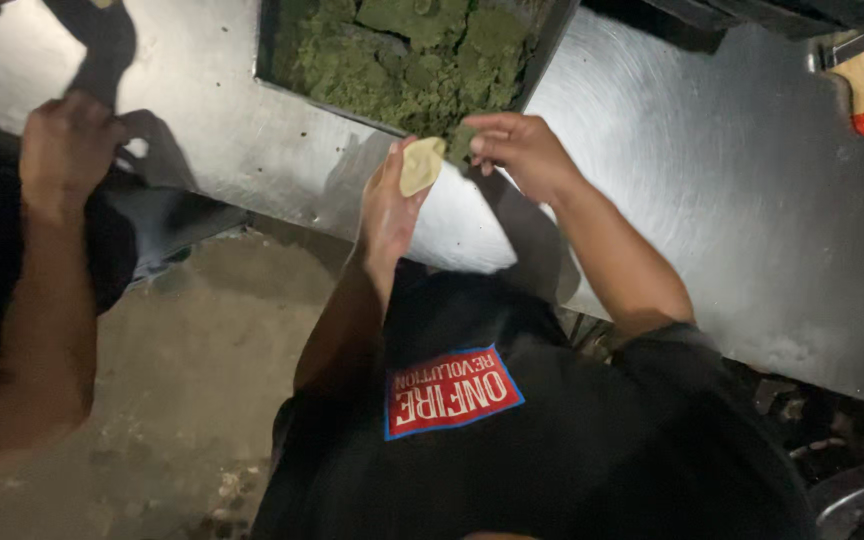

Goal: The person takes pieces of dough, fills them with a green paste from a metal tray, and rolls them into balls.

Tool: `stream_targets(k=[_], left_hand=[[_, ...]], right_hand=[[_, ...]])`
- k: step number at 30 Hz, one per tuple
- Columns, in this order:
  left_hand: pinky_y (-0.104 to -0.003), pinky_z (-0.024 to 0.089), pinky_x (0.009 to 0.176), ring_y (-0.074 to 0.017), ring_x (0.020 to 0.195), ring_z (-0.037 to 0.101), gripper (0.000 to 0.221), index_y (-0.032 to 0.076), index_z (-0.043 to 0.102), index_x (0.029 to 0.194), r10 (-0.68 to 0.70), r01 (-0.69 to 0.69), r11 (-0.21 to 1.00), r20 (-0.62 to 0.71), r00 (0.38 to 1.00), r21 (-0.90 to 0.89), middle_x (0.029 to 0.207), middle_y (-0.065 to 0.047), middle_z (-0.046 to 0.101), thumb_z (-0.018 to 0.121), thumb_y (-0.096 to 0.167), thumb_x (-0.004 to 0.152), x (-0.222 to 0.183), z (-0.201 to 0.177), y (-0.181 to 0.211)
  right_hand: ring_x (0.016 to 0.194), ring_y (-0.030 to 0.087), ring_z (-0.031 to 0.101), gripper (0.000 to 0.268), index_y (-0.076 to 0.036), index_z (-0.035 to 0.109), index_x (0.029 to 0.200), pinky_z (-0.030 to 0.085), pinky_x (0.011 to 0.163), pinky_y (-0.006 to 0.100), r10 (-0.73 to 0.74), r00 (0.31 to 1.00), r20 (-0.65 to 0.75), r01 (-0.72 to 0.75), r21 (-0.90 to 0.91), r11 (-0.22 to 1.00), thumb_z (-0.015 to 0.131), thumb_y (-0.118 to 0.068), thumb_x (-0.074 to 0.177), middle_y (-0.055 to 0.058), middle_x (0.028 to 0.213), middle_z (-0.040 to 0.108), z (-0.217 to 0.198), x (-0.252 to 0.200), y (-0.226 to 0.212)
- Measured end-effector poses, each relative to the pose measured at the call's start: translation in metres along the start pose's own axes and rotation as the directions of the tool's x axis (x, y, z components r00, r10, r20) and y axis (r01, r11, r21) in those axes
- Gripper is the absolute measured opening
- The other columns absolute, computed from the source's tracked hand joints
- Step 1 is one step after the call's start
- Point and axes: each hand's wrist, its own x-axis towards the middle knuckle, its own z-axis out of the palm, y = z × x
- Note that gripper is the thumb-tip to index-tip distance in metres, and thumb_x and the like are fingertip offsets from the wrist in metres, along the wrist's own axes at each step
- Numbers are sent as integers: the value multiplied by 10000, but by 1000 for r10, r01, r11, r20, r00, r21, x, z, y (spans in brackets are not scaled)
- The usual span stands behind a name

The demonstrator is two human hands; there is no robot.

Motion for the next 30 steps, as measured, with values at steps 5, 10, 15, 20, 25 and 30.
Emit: stream_targets(k=[5, 10, 15, 20, 25, 30], left_hand=[[-417, 467, 1119, -285, 1300, 565, 574, -17, 446, 1504, 46, -46, 999, 129, 991, -2, 1383, -184, 584, 393, 390, 1104, -17, 24, -8], [-403, 516, 1107, -269, 1275, 607, 487, -4, 467, 1487, 170, -170, 985, 121, 978, -7, 1368, -174, 610, 488, 277, 1089, -28, 21, -26], [-391, 530, 1076, -261, 1254, 622, 459, 41, 489, 1478, 149, -173, 975, 160, 976, 142, 1384, -160, 610, 494, 277, 1084, -32, 17, -32], [-416, 472, 1146, -273, 1372, 538, 558, 39, 456, 1500, 224, -231, 972, 136, 965, 37, 1506, -167, 519, 506, 383, 1064, -9, 42, -44], [-524, 487, 1106, -393, 1314, 530, 801, -96, 443, 1466, 71, 67, 952, 427, 901, -300, 1338, -287, 470, 387, 651, 1181, 12, 42, -23], [-409, 523, 1037, -308, 1231, 581, 671, 6, 389, 1555, -191, 3, 885, 359, 913, 465, 1418, -273, 546, 464, 426, 1037, 14, 62, 23]], right_hand=[[1064, 329, 710, 187, -26, 736, 1126, 581, 940, 406, -831, 542, 123, 522, -825, 218, 777, -32, 943, 137, 1127, 748, 78, -66, -13], [1210, 381, 672, 382, 12, 721, 1196, 560, 1034, 426, -784, 585, 205, 573, -789, 222, 650, 93, 830, 209, 1209, 732, 96, -91, 6], [1024, 208, 682, 288, -11, 665, 1295, 581, 913, 308, -515, 838, -180, 453, -297, 840, 638, 14, 1009, 105, 1094, 706, 47, -73, 11], [797, 219, 704, 131, 1, 745, 1082, 561, 715, 309, -565, 819, -104, 389, -623, 678, 792, -53, 973, 96, 930, 697, 27, -40, 6], [955, 300, 667, 324, 15, 675, 1175, 576, 796, 361, -783, 561, 269, 614, -769, 175, 807, -81, 895, 143, 1079, 659, 32, -43, 3], [944, 261, 657, 282, -17, 661, 1108, 547, 783, 391, -797, 465, 385, 716, -694, 82, 857, -52, 909, 111, 1113, 630, -1, -40, -40]])
